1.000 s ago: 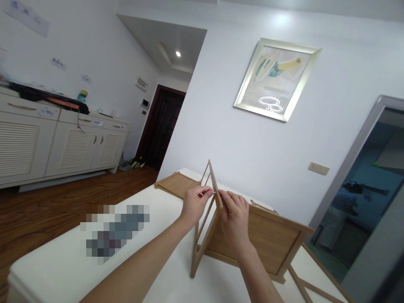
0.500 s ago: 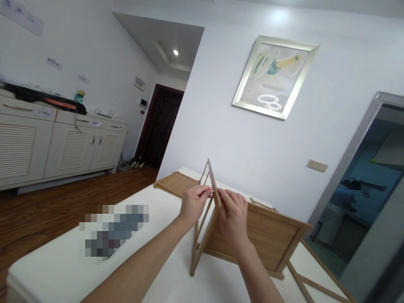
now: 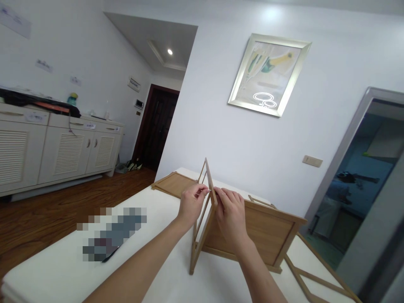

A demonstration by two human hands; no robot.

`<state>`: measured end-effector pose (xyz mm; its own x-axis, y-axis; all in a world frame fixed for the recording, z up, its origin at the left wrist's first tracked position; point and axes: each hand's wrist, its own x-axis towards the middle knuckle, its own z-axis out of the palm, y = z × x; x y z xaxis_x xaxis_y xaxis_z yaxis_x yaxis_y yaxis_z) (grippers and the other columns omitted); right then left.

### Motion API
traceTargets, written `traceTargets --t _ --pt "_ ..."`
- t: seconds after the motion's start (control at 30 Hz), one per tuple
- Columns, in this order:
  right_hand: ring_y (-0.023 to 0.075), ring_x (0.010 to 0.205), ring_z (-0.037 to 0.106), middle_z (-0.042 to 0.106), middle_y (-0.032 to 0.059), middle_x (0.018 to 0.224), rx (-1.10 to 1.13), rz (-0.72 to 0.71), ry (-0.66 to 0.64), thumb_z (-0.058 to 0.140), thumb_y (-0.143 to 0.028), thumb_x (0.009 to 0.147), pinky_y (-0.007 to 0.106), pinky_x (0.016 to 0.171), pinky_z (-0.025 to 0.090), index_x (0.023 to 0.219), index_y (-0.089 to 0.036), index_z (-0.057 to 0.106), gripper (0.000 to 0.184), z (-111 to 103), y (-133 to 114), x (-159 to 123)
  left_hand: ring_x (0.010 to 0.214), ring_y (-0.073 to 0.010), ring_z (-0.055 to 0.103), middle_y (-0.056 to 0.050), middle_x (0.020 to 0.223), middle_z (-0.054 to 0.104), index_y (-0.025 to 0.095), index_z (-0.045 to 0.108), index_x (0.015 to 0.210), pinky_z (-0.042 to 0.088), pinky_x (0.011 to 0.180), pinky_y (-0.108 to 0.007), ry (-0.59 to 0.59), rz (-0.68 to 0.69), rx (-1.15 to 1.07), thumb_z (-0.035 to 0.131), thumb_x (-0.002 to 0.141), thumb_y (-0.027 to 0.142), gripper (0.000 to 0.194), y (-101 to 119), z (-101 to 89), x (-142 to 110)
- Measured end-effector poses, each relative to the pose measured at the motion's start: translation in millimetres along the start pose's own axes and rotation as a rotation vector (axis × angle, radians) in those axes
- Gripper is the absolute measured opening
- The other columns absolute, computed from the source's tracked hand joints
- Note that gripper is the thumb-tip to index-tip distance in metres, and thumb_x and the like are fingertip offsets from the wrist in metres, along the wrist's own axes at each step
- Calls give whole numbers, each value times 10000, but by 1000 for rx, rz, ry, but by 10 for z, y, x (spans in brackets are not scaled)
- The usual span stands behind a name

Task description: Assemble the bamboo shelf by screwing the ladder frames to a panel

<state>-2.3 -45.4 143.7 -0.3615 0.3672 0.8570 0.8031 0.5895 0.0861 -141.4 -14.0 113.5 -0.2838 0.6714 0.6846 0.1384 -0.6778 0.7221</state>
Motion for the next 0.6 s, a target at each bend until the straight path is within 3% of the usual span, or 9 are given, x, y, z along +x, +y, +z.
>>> traceTargets --t 0.17,0.37,0.5,0.6 --pt "222 1112 562 644 88 1197 -28 -8 5 389 -168 961 478 1063 320 1267 -214 557 352 -61 12 -37 753 -153 615 -25 826 690 194 644 864 471 667 -250 8 10 77 521 890 300 165 10 6 -27" --pt "243 1246 497 607 99 1277 -137 -46 51 403 -140 943 530 1131 261 1319 -207 518 399 -229 131 -154 758 -158 590 -27 835 638 194 611 867 456 673 -256 52 50 147 476 898 326 191 -46 -43 13" --pt "259 1259 484 588 114 1295 -180 -57 62 424 -121 922 548 1118 295 1327 -207 522 425 -369 264 -362 759 -170 621 -29 803 659 186 575 897 469 683 -263 75 -48 98 472 887 369 210 -257 -100 81" --pt "262 1254 480 587 118 1284 -170 -114 24 434 -87 893 555 1102 317 1340 -216 516 472 -454 366 -647 735 -184 637 -41 776 673 169 601 887 484 679 -274 10 -136 149 515 845 391 242 -519 -146 103"
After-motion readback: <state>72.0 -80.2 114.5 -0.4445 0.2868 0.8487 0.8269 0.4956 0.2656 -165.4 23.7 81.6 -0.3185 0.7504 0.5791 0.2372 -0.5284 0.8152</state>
